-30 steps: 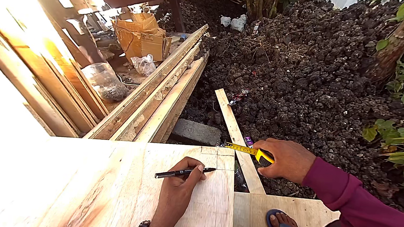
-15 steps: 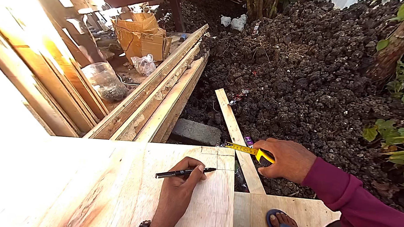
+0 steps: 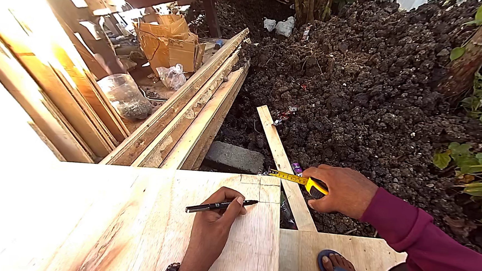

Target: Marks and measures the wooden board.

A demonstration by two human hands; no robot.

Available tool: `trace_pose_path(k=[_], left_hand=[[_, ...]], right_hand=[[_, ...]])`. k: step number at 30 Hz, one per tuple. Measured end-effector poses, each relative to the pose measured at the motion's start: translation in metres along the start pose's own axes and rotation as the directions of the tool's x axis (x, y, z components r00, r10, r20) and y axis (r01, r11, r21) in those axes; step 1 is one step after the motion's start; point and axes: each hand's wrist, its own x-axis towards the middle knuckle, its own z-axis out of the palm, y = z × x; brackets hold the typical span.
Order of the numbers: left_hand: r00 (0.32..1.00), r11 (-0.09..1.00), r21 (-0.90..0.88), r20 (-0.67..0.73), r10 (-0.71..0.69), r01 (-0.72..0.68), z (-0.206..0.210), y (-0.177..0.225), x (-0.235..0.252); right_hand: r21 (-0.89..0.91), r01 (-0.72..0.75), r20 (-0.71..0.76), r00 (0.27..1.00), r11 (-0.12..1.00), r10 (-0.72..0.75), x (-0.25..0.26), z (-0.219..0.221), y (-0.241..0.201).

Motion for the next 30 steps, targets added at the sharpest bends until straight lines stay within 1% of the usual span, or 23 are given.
trace_pose_path(k=[30], left_hand=[[1.0,1.0,-0.001,-0.007,0.004,-0.004,-0.0001,0.0002,-0.0007]], right_hand=[[-0.007,0.0,-0.008,1.0,1.0,0.0,-0.0005,0.001,0.0005]])
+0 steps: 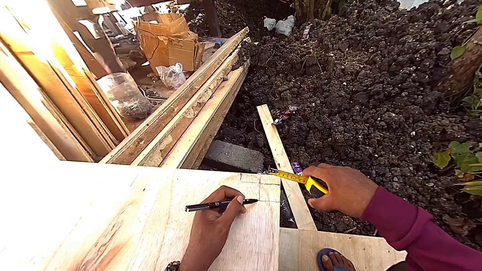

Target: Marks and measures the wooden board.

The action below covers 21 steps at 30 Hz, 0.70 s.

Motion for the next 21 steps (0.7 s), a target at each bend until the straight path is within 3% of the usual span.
trace_pose_path(k=[21], left_hand=[[1.0,1.0,0.01,0.009,0.009,-0.009,0.0,-0.0022,-0.0005]], right_hand=[[0.001,-0.005,0.008,1.0,1.0,0.005,0.0002,-0.0013,-0.0017]])
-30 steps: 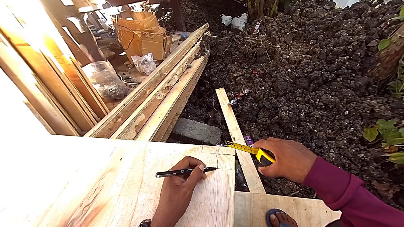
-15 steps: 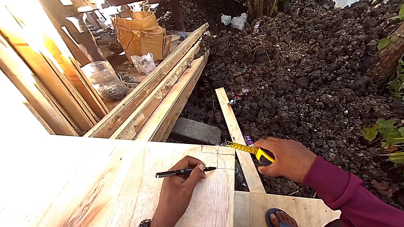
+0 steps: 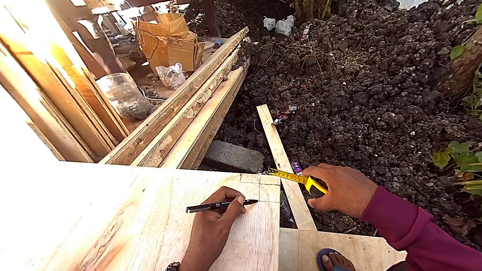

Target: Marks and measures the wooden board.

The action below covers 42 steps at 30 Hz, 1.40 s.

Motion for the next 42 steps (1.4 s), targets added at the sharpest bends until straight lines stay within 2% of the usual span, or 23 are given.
trace_pose_path(k=[42], left_hand=[[1.0,1.0,0.004,-0.008,0.004,-0.004,-0.0001,0.0014,0.0]], right_hand=[[-0.006,0.005,0.005,1.0,1.0,-0.005,-0.0004,0.0002,0.0008]])
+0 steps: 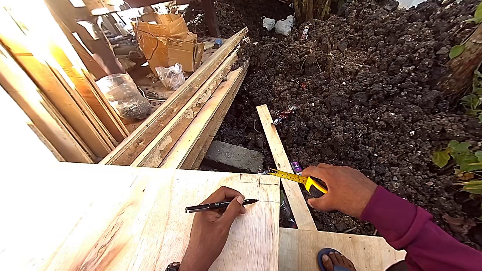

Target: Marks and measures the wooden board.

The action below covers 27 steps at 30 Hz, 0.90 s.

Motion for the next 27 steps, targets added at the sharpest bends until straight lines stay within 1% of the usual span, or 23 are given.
trace_pose_path(k=[27], left_hand=[[1.0,1.0,-0.006,0.003,0.0,0.0,0.0,0.0002,-0.0001]], right_hand=[[0.011,-0.005,-0.01,1.0,1.0,0.006,0.0004,0.0004,-0.0006]])
